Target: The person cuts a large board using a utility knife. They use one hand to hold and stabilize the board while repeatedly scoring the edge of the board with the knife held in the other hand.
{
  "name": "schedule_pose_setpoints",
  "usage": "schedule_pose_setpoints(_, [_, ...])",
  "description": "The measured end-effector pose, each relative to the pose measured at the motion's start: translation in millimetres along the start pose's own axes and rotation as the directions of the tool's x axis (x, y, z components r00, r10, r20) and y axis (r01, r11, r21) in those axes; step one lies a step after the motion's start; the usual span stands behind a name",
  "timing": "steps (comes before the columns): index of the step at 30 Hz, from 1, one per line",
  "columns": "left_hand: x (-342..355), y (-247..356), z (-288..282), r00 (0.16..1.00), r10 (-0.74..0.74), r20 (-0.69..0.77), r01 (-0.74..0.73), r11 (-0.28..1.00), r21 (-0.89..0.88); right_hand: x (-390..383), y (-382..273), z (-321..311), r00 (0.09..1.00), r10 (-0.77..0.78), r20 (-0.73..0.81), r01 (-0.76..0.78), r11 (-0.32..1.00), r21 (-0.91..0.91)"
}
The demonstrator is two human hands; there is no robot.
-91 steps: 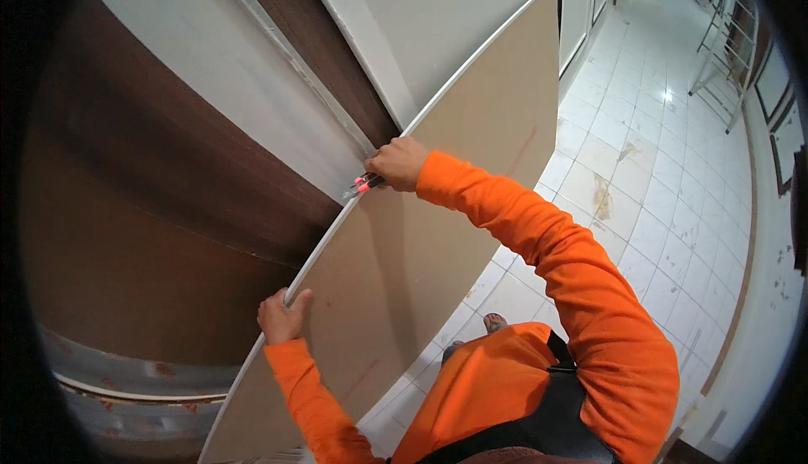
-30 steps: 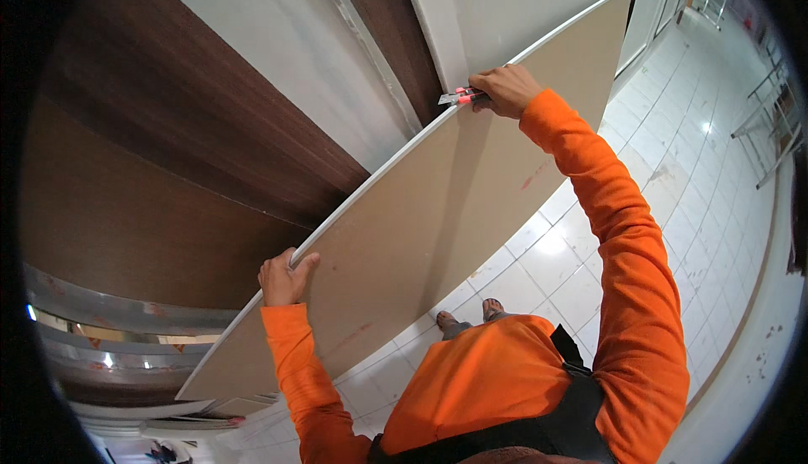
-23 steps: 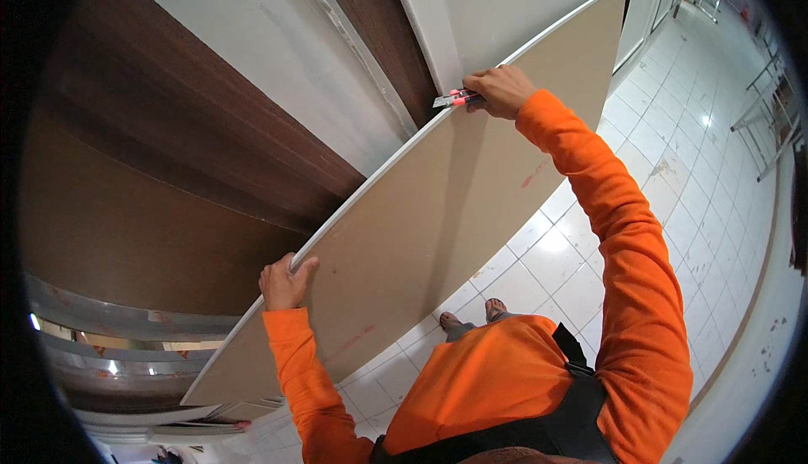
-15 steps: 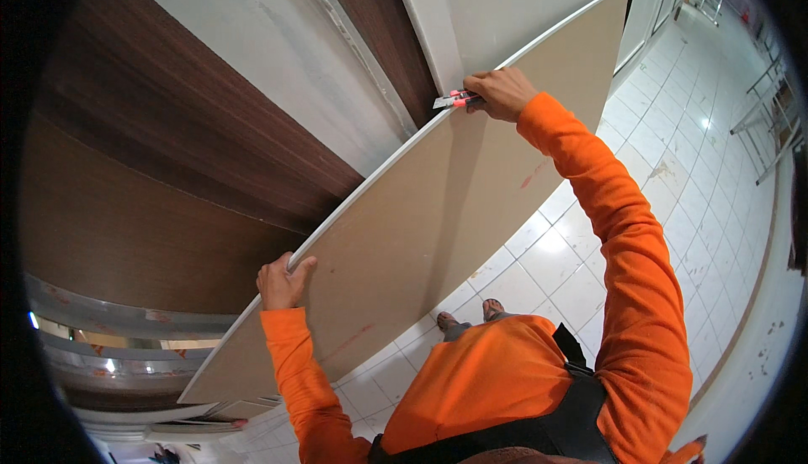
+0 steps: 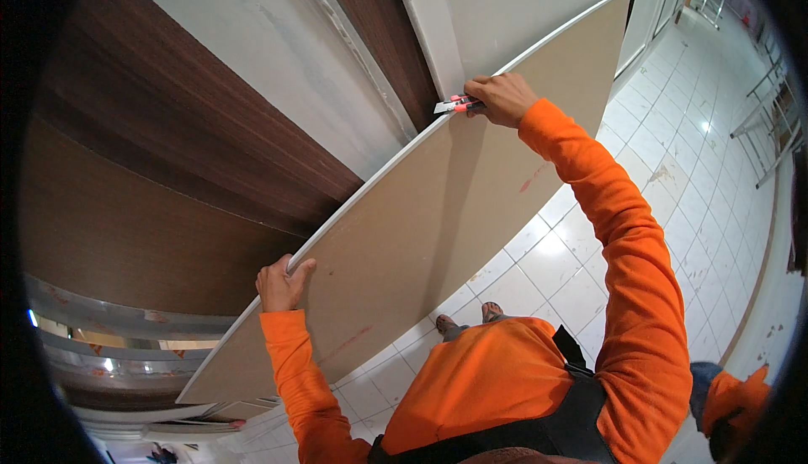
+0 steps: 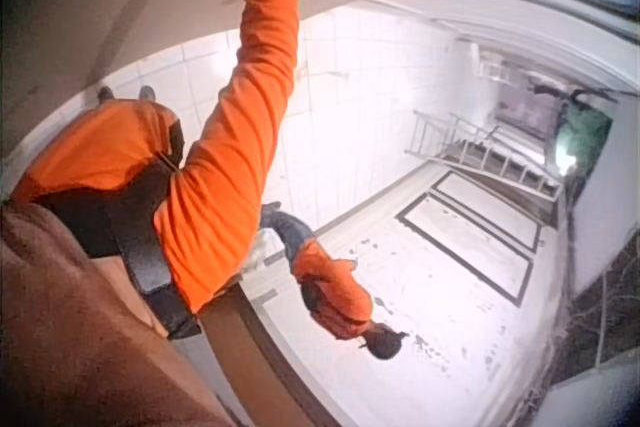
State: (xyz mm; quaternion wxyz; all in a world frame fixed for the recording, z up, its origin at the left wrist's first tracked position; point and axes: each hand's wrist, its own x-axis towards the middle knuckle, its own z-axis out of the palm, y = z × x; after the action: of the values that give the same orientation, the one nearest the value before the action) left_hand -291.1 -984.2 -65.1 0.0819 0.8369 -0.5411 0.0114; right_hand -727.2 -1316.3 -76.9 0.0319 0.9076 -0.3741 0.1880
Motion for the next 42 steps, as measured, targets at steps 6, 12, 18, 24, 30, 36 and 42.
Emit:
schedule_pose_setpoints(6, [-0.6, -7.0, 9.8, 0.986, 0.111, -0.121, -0.105, 0.993, 0.052, -1.2, -0.7, 2.3, 1.0, -0.006, -0.006, 0.006, 1.0, -0.005])
schedule_pose_setpoints(12, [0.5, -1.3, 1.9, 0.991, -0.095, 0.098, 0.093, 0.995, 0.024, 1.0, 1.6, 3.7, 1.0, 0.004, 0.021, -0.004, 1.0, 0.014])
schedule_pose_setpoints(18, [0.3, 12.9, -11.7, 0.977, -0.114, 0.18, 0.125, 0.991, -0.052, 7.0, -4.1, 4.1, 0.995, -0.063, 0.074, 0.058, 0.996, 0.071])
schedule_pose_setpoints(24, [-16.8, -22.2, -31.9, 0.987, -0.095, 0.133, 0.089, 0.995, 0.054, 5.6, -32.4, 1.9, 1.0, 0.003, 0.01, -0.006, 0.968, 0.253])
schedule_pose_setpoints(30, [-62.4, -169.3, -56.4, 0.877, -0.302, 0.373, 0.247, 0.95, 0.189, -2.8, -61.2, 9.1, 0.997, -0.036, 0.07, 0.016, 0.964, 0.265])
schedule_pose_setpoints(36, [-88.4, -228.4, -47.3, 0.981, -0.065, 0.185, 0.061, 0.998, 0.03, 0.5, -198.8, 4.6, 0.97, -0.245, -0.005, 0.237, 0.933, 0.271])
schedule_pose_setpoints(42, [-107.7, -285.9, -62.7, 0.95, -0.053, 0.306, 0.072, 0.996, -0.051, -0.3, -408.3, 27.4, 0.914, -0.395, -0.093, 0.406, 0.896, 0.181])
